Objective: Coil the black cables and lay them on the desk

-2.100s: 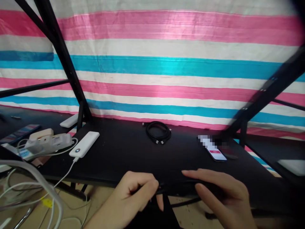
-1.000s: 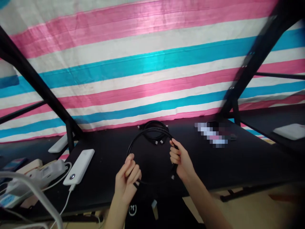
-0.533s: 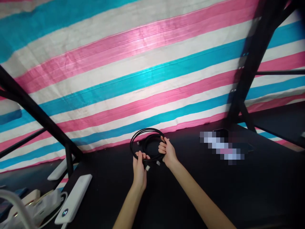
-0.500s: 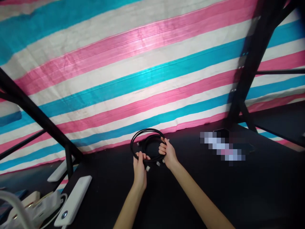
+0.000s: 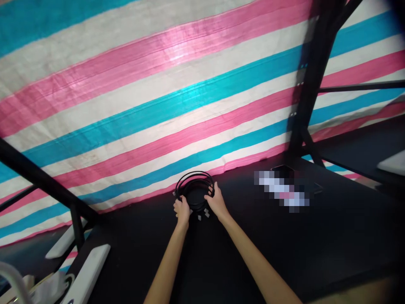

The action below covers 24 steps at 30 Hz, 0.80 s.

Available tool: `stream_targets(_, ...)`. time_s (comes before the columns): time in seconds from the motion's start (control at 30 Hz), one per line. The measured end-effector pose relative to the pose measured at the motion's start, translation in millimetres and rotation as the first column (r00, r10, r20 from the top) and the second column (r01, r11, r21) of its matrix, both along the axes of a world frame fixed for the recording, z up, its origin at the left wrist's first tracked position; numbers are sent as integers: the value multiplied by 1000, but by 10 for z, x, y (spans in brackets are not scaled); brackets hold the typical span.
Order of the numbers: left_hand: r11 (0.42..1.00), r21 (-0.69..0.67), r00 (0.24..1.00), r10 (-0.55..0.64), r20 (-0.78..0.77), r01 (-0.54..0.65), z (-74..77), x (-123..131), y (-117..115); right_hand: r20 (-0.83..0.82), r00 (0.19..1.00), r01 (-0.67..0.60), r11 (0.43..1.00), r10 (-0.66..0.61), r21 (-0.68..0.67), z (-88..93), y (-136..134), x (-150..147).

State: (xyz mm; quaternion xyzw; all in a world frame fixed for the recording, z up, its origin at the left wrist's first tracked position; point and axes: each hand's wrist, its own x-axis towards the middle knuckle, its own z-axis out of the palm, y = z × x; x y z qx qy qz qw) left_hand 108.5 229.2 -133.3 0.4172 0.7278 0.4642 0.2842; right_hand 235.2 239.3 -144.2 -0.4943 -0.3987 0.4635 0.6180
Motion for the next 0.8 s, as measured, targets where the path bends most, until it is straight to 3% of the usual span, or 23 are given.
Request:
stream_targets(0.13,982,-159,976,68,-206,-102,2,53,-40,262,964,45,998,-52,32,-31,-65,39)
stream_targets(0.37,984,-178,955,-71,-288,20,68,-158,-300,526,848,38,996,-72,76,-47,-42,198)
stream_targets(0.57,998,-62,991,-28,-130,20,84,-377,-545,600,793,41,992,-104,118,-20,-52,298)
stream_targets(0.8,986,167,975,-31,220,-7,61,-602,-712,610,771,179,981,-184,70,-35,45,555)
